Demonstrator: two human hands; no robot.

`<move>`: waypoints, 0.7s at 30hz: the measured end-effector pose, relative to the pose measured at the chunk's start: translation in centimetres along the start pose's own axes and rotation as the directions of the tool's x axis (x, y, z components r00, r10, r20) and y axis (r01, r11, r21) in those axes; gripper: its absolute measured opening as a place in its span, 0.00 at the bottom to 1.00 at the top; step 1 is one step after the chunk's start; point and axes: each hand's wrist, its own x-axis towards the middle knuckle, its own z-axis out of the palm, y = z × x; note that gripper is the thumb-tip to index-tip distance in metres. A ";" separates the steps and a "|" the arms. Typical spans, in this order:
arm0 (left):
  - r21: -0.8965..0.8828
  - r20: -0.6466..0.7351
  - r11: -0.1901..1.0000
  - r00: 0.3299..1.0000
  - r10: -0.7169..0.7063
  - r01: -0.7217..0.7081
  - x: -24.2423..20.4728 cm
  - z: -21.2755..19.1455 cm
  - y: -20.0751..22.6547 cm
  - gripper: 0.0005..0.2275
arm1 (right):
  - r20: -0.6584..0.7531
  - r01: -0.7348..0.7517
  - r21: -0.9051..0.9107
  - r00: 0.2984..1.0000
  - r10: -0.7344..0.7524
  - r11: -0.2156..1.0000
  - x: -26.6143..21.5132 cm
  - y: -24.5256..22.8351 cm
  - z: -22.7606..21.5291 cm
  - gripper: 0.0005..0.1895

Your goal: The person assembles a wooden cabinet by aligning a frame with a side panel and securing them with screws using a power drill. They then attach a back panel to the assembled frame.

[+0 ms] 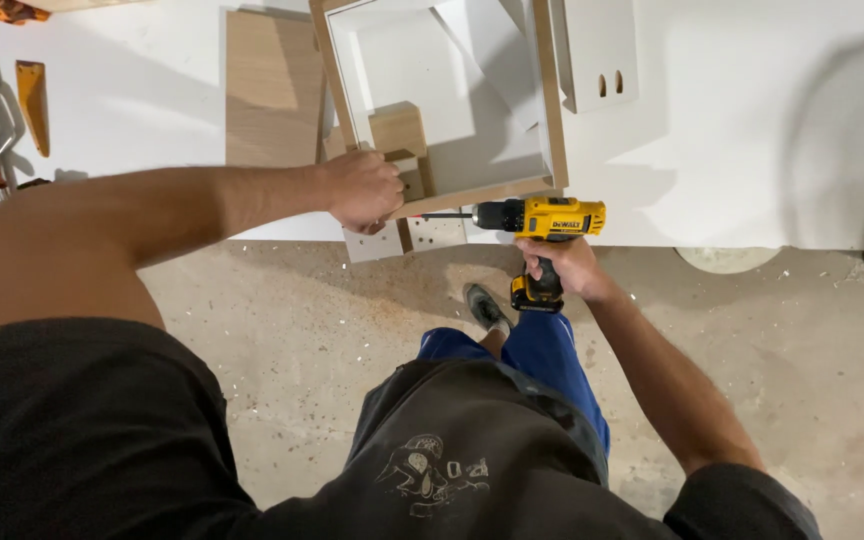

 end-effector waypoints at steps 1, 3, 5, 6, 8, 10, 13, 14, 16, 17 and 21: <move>0.012 -0.026 1.000 1.000 0.003 -0.003 -0.2 0.5 0.1 0.13 | 0.001 0.009 -0.095 1.000 -0.009 0.995 -0.4 -0.8 0.6 0.03; 0.016 0.044 0.999 0.999 -0.031 0.031 0.0 -1.3 0.7 0.14 | 0.022 0.020 -0.112 1.000 -0.018 0.993 -0.6 -1.6 1.7 0.06; 0.027 0.104 0.999 0.993 -0.047 0.044 1.1 -3.4 0.8 0.15 | 0.027 0.044 -0.135 0.999 -0.041 0.990 -1.2 -2.1 2.2 0.10; 0.031 0.134 0.999 0.990 -0.034 0.030 1.7 -4.8 0.9 0.16 | 0.048 0.089 -0.200 0.996 -0.081 0.976 -1.5 -2.1 2.4 0.13; 0.055 0.157 0.998 0.987 -0.023 0.015 2.4 -6.8 1.1 0.16 | 0.079 0.153 -0.273 0.988 -0.136 0.950 -2.7 -1.6 3.2 0.17; 0.138 0.289 0.990 0.956 -0.047 0.007 2.9 -7.5 1.5 0.18 | 0.096 0.207 -0.544 0.978 -0.185 0.813 -4.8 -0.4 4.0 0.19; 0.127 0.358 0.992 0.932 -0.057 0.012 3.2 -8.1 1.6 0.19 | -0.222 -0.212 -0.191 0.961 0.168 0.959 -8.8 -1.0 7.8 0.24; 0.142 0.344 0.990 0.937 -0.058 0.009 2.9 -7.9 1.7 0.19 | -0.225 -0.198 -0.205 0.963 0.150 0.959 -9.8 0.4 7.3 0.24; 0.196 0.353 0.980 0.929 -0.107 0.038 2.4 -7.9 2.0 0.22 | -0.345 -0.175 0.103 0.917 0.200 0.979 -11.6 3.0 6.2 0.20; 0.212 0.340 0.976 0.934 -0.111 0.039 2.4 -8.9 3.3 0.22 | -0.346 -0.160 0.088 0.921 0.181 0.983 -13.0 1.9 6.8 0.20; 0.274 0.237 0.886 0.867 -0.438 0.373 1.7 -11.4 9.1 0.20 | -0.270 -0.040 -0.842 0.895 -0.356 0.537 -18.0 6.9 1.9 0.08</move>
